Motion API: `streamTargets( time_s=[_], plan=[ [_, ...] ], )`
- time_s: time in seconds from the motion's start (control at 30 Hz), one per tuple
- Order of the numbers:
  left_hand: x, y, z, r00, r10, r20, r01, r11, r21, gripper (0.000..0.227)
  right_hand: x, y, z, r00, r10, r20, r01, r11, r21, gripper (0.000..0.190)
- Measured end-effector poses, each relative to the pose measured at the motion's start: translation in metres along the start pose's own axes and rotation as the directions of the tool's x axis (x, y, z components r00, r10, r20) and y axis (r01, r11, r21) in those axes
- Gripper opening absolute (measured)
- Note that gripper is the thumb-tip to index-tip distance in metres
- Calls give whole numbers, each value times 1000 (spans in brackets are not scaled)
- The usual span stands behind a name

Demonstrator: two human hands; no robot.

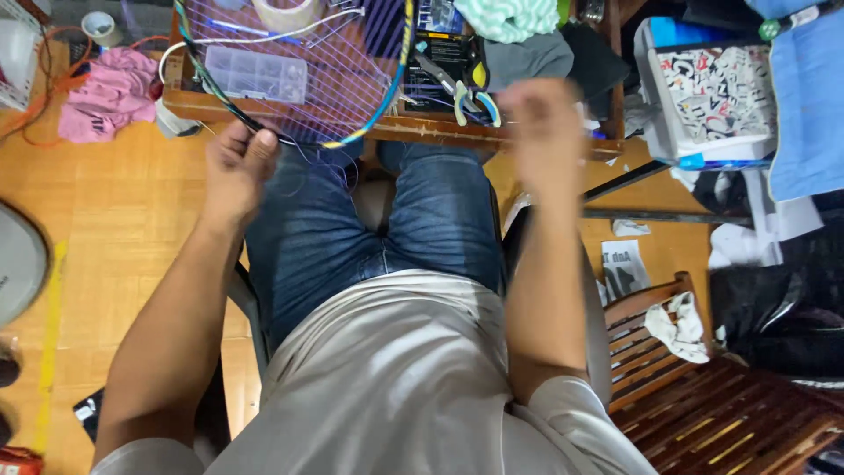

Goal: The person strings a badminton racket by hand, threading purple string through the frame grommets and pulling it taut. They weave the string across the existing lines and secure the ends to complete the racket head.

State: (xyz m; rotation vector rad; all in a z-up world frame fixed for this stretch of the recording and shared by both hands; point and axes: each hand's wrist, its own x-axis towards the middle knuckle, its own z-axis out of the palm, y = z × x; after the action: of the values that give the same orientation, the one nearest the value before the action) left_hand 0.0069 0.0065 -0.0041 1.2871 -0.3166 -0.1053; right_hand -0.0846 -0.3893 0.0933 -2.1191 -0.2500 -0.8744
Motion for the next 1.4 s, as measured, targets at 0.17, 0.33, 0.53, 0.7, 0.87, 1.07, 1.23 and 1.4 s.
streamTargets(
  time_s=[0.17, 0.33, 0.53, 0.7, 0.87, 1.07, 1.23, 1.4],
  plan=[
    [-1, 14, -4, 1000, 23, -4, -23, 997, -68, 19, -45, 86, -159, 767, 367, -527, -637, 535, -555, 6],
    [-2, 16, 8, 1000, -3, 15, 4, 998, -55, 18, -40, 56, -149, 957, -10, -290, -210, 665, -717, 11],
    [-7, 11, 13, 999, -39, 19, 41, 996, -79, 15, 18, -66, -34, 976, -84, -198, 77, 996, -44, 19],
    [-6, 11, 11, 998, -18, 55, 22, 998, -57, 12, 41, -111, 31, 979, -65, 194, 71, 997, -20, 21],
    [-7, 8, 9, 999, -31, 45, 32, 999, -16, 12, 26, -91, 36, 988, 31, 149, -31, 1000, -1, 7],
    [-3, 12, -2, 1000, 7, -14, -7, 1000, -18, 12, -25, 39, -100, 963, 134, -234, -216, 903, -370, 4],
    [-4, 19, 3, 1000, 6, 2, -6, 999, -42, 12, -80, 99, -213, 905, 191, -381, -423, 511, -749, 11],
    [-4, 19, 11, 1000, 0, 15, 0, 999, -39, 12, -49, 48, -156, 961, 65, -267, -229, 729, -646, 16]
  ],
)
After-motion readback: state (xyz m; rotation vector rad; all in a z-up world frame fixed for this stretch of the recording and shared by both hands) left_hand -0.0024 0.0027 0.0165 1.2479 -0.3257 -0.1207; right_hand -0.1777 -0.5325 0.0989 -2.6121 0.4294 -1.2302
